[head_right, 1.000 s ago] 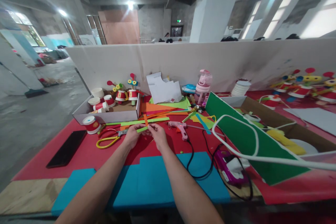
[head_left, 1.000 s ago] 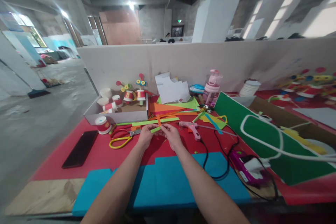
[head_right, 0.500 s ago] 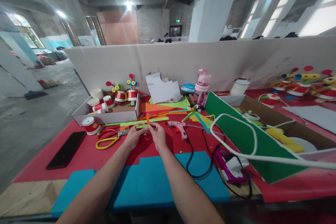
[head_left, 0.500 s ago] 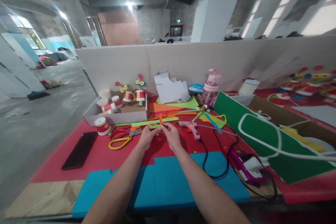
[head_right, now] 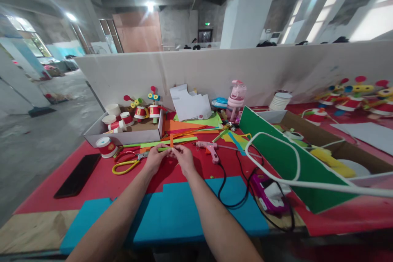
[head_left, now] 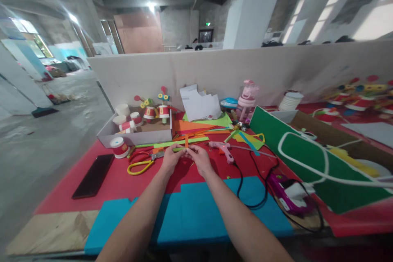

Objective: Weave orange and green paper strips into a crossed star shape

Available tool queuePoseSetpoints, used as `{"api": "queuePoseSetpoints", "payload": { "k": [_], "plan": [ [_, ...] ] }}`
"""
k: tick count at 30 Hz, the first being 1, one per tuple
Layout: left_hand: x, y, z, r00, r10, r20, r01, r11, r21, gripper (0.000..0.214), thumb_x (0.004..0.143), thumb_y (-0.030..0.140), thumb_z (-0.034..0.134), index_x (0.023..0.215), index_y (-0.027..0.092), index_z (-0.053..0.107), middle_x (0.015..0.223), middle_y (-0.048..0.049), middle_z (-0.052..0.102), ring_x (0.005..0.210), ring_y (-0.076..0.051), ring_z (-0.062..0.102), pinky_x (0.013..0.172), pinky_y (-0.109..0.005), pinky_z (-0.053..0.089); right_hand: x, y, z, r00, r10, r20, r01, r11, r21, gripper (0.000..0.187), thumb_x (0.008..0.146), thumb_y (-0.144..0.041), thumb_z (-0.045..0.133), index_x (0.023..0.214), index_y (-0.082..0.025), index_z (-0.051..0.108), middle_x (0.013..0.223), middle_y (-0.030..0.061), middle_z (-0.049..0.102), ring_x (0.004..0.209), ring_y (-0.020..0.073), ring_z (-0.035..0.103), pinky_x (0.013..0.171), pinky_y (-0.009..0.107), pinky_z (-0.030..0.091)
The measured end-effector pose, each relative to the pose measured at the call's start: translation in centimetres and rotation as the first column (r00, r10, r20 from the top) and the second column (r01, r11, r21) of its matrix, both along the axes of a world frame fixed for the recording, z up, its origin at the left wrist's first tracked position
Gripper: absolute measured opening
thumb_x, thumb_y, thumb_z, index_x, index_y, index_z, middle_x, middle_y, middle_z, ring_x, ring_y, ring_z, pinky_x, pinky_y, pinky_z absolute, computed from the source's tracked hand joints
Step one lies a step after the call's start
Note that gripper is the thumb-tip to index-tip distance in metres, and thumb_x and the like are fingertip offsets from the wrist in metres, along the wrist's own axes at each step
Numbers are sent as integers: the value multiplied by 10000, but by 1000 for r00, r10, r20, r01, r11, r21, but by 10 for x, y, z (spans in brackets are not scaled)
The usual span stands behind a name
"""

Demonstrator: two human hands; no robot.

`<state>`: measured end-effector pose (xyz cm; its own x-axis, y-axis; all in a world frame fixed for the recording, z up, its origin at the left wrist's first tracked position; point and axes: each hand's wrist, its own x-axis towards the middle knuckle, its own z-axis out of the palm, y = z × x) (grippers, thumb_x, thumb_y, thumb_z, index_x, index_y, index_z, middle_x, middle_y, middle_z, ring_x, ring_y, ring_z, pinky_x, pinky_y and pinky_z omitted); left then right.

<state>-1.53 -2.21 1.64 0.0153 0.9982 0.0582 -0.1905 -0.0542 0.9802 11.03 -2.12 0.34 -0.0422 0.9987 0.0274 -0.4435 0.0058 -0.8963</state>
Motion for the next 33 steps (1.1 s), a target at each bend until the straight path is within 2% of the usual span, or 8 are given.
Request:
{"api": "queuePoseSetpoints", "payload": {
  "k": [3,10,15,18,24,28,30,33],
  "plan": [
    [0,1,-3,1000,5,5,-5,1000,15,275,610,315,780,765,147,627,597,3,612,563,-125,572,572,-231,429,-1,1,-3,999,-44,20,44,999,-2,335,589,-400,784,802,-161,688,713,18,696,664,152,645,754,331,541],
    [0,2,2,997,33,-68,-27,996,88,225,614,313,768,690,148,635,621,-5,622,563,-114,545,573,-230,429,1,1,-2,1000,9,-29,-12,997,-76,350,531,-337,821,763,-162,624,686,1,673,640,138,654,739,312,551],
    [1,3,1,999,3,-52,3,995,102,236,605,334,774,667,153,636,599,1,599,559,-125,545,565,-241,429,0,0,-1,1000,19,-22,-20,997,-79,360,530,-334,813,741,-183,562,658,-21,663,598,154,661,682,316,557],
    [1,3,0,1000,0,-25,3,994,107,228,652,353,745,679,155,636,590,6,582,553,-118,530,554,-231,412,-1,0,0,1000,26,-7,-26,998,-57,347,551,-352,797,745,-181,565,665,-14,671,592,148,657,668,303,552],
    [-6,6,3,988,145,60,-152,978,140,243,706,380,709,713,153,622,556,29,544,514,-81,468,533,-204,361,0,1,1,997,-38,64,43,996,-75,339,542,-347,801,711,-183,558,615,-35,638,562,117,632,618,254,529],
    [-11,8,4,962,219,164,-234,969,79,286,714,426,691,743,156,603,597,12,582,505,-82,485,521,-209,363,2,1,2,998,-38,47,43,992,-118,337,545,-341,804,727,-190,565,613,-33,640,559,119,637,587,239,514],
    [-9,7,5,971,185,154,-197,978,69,288,713,426,691,754,157,600,603,11,583,497,-80,484,511,-208,360,3,1,3,998,-61,-11,59,989,-137,337,526,-315,816,722,-194,569,613,-45,633,560,107,631,590,228,513],
    [-4,4,5,995,75,61,-81,992,98,270,681,384,730,733,151,604,601,20,564,503,-72,482,523,-202,375,3,1,5,987,-74,-146,55,990,-131,350,489,-280,836,690,-198,562,610,-63,622,582,99,630,646,237,535]
  ]
}}
